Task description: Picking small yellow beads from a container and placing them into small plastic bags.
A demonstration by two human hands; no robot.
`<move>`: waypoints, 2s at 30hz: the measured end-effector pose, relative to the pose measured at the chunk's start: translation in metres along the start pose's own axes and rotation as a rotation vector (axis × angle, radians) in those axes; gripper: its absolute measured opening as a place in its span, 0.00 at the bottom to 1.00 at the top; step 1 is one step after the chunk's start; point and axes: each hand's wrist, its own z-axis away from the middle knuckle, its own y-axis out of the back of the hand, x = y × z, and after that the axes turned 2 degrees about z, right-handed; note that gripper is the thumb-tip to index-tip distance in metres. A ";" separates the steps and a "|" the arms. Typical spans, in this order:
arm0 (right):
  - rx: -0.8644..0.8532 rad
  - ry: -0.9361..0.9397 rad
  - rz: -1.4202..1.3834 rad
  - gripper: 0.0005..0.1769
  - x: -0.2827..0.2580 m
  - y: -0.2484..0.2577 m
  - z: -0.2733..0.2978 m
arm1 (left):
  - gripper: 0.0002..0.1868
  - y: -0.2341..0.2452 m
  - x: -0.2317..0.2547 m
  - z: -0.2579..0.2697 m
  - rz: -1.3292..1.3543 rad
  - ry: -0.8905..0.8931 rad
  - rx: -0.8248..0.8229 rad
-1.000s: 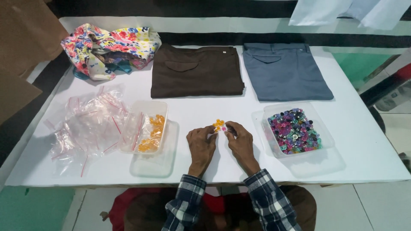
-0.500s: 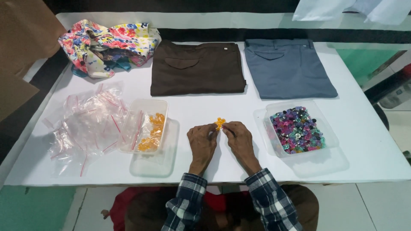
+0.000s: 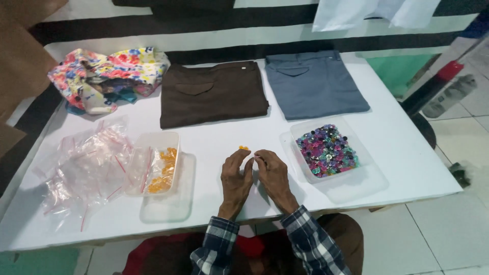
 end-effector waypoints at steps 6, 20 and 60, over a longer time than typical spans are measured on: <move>0.228 0.195 0.218 0.07 -0.040 0.101 -0.006 | 0.11 -0.048 0.049 -0.030 0.075 -0.284 -0.006; -0.514 -0.382 0.642 0.18 -0.002 0.213 -0.072 | 0.12 -0.172 0.039 -0.081 -0.557 -0.431 -0.650; -0.392 -0.296 0.309 0.15 0.032 0.228 -0.098 | 0.15 -0.170 0.043 -0.089 -0.218 -0.104 -0.619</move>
